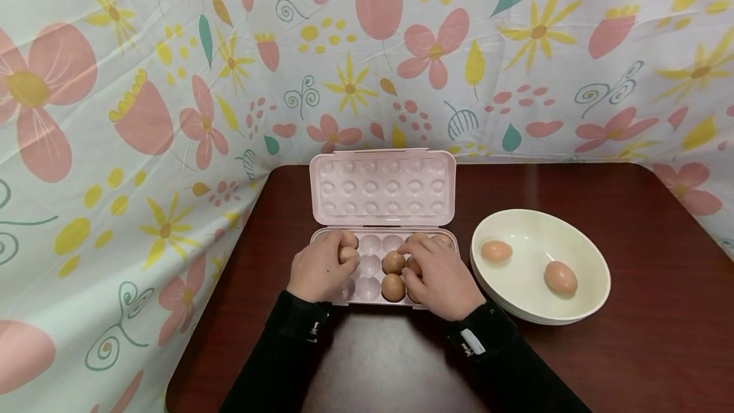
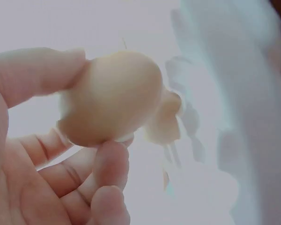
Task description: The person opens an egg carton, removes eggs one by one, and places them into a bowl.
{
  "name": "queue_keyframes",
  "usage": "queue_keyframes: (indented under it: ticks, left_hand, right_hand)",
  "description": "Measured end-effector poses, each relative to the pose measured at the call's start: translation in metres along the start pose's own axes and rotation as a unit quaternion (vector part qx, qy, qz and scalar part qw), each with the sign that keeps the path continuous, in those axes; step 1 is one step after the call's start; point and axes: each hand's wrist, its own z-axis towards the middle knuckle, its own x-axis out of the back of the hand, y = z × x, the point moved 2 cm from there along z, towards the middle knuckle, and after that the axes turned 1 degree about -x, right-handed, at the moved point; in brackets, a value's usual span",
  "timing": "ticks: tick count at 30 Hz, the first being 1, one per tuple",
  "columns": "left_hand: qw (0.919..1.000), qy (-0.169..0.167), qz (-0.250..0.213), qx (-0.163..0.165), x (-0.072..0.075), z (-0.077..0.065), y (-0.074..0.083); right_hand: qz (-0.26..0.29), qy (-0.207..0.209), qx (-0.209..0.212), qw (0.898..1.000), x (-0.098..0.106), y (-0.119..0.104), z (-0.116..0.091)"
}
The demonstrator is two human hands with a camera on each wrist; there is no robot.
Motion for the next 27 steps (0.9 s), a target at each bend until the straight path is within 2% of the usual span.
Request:
queue_keyframes:
  ticks: [5,9,13,27]
  left_hand:
    - [0.9994,0.001,-0.032,-0.016,0.004,-0.002,0.012]
    - [0.9974,0.008,-0.059,-0.042,0.007,-0.004,0.024]
    - [0.9948,-0.001,-0.081,-0.061,0.008,-0.008,0.036]
    - [0.9905,-0.005,-0.097,-0.098,-0.002,-0.009,0.068]
  right_hand:
    - [0.010,0.009,0.015,1.000,0.002,-0.003,0.000]
    - [0.017,0.020,0.030,0.999,0.004,-0.007,-0.001]
    - [0.027,0.032,0.039,0.998,0.006,-0.011,-0.002]
    - [0.020,0.075,0.058,0.995,0.007,-0.020,-0.007]
